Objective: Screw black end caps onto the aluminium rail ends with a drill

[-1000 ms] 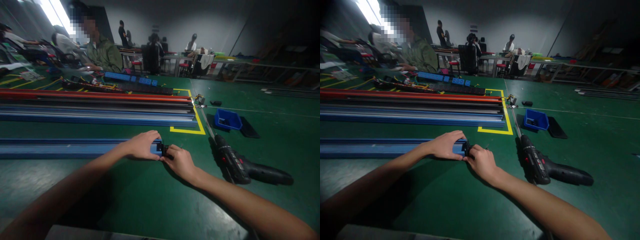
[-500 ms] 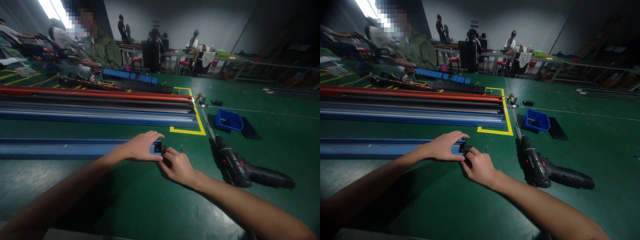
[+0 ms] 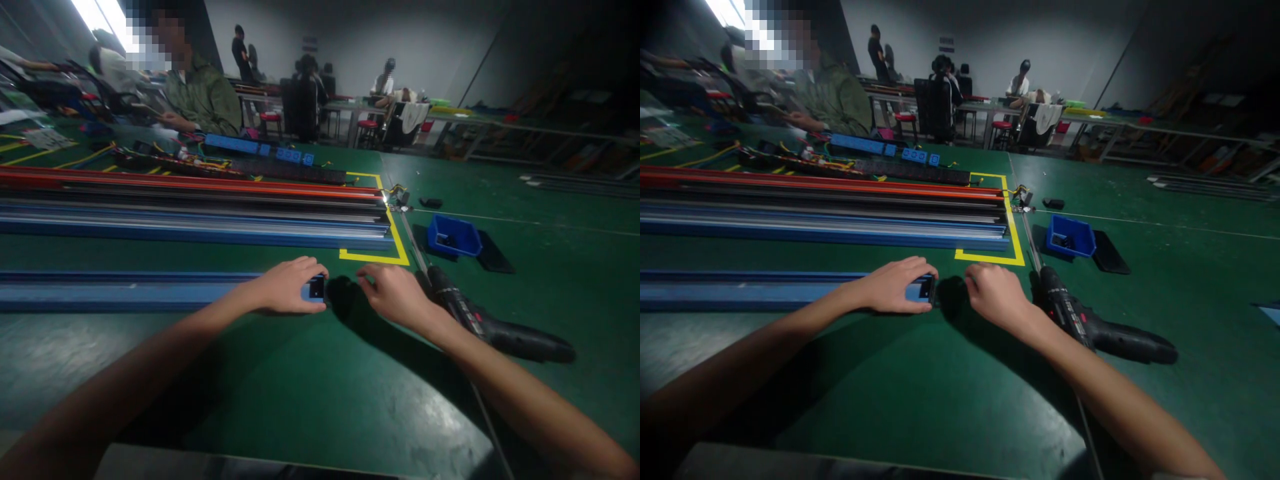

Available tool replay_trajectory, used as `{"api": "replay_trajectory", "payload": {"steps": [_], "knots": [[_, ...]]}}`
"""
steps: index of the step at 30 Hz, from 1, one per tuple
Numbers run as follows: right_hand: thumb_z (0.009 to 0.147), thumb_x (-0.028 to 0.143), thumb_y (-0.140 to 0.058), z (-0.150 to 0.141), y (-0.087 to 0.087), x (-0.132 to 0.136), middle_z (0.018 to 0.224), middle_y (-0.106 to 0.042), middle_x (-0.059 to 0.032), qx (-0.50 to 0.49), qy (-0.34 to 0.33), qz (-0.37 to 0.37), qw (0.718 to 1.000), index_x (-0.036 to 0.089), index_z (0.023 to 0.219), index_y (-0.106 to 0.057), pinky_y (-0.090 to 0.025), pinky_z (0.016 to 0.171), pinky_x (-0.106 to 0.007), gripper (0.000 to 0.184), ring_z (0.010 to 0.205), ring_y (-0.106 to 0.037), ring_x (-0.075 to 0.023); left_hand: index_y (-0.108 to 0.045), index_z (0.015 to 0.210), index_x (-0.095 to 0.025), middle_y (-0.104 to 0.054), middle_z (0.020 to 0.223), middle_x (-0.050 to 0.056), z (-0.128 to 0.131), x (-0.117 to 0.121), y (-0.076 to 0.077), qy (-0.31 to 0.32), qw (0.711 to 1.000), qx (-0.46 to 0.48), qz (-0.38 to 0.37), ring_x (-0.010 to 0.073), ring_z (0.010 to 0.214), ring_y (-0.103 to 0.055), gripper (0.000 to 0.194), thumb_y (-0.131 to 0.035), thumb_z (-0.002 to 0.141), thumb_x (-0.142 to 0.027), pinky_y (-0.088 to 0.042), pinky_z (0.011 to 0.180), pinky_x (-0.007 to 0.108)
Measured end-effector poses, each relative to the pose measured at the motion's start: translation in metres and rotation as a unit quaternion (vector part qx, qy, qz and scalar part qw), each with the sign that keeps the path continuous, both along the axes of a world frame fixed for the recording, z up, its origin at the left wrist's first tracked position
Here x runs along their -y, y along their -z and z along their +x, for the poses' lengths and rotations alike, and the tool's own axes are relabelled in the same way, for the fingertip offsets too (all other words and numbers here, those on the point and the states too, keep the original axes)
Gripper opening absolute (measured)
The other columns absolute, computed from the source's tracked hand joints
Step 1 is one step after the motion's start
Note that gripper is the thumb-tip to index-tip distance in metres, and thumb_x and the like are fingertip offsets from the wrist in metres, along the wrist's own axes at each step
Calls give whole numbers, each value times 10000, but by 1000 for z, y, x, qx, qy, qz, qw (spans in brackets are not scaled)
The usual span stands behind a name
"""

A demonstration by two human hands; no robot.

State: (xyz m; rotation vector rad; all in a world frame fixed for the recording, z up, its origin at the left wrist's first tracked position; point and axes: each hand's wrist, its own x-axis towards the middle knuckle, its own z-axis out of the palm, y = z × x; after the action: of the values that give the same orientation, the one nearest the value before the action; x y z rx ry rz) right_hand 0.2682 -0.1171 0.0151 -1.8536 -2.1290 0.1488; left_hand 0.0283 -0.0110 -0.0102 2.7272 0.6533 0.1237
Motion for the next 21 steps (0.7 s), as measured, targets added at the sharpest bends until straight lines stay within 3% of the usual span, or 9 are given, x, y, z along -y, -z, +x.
{"api": "replay_trajectory", "payload": {"steps": [5,8,11,14,17,21], "knots": [[987,299,-565,30,-55,6,921,-784,-71,47,33,15,998,208,1039,-770,-447,646,-288,231,743,-709,-222,-384,1493,-268,-557,1345,109,-4,-1,-4,9,1000,-9,-3,311,1218,-550,834,-603,833,-729,-445,982,421],[981,423,-588,52,-70,23,967,-788,-79,94,5,-11,995,222,1123,-760,-459,626,-295,300,742,-707,-223,-376,1520,-216,-537,1385,145,0,1,-11,16,999,-6,31,330,1230,-538,880,-547,854,-765,-421,1022,449],[942,427,-640,84,-66,44,1002,-788,-88,148,1,-87,985,247,1132,-756,-454,592,-303,286,769,-726,-248,-500,1428,-192,-561,1340,136,14,6,-22,26,997,16,76,299,1188,-542,665,-463,962,-666,-414,1004,427],[880,301,-706,116,-53,64,876,-784,-126,159,29,-169,972,215,1057,-779,-409,516,-295,210,671,-727,-239,-544,1383,-206,-602,1305,113,37,11,-32,73,989,23,125,270,1182,-536,437,-472,1031,-454,-404,949,377],[907,199,-656,141,-39,82,1039,-783,-143,108,44,-176,977,259,1219,-742,-470,580,-304,329,789,-758,-239,-626,1268,-211,-666,1205,100,64,12,-35,137,979,2,149,271,1142,-565,311,-558,1005,-364,-394,889,359],[780,173,-783,168,-25,105,1205,-725,-216,103,124,-136,977,224,1356,-658,-537,702,-375,591,955,-748,-330,-702,984,-210,-714,969,56,91,7,-29,182,979,-38,86,241,958,-638,196,-761,861,-352,-401,791,329]]}}
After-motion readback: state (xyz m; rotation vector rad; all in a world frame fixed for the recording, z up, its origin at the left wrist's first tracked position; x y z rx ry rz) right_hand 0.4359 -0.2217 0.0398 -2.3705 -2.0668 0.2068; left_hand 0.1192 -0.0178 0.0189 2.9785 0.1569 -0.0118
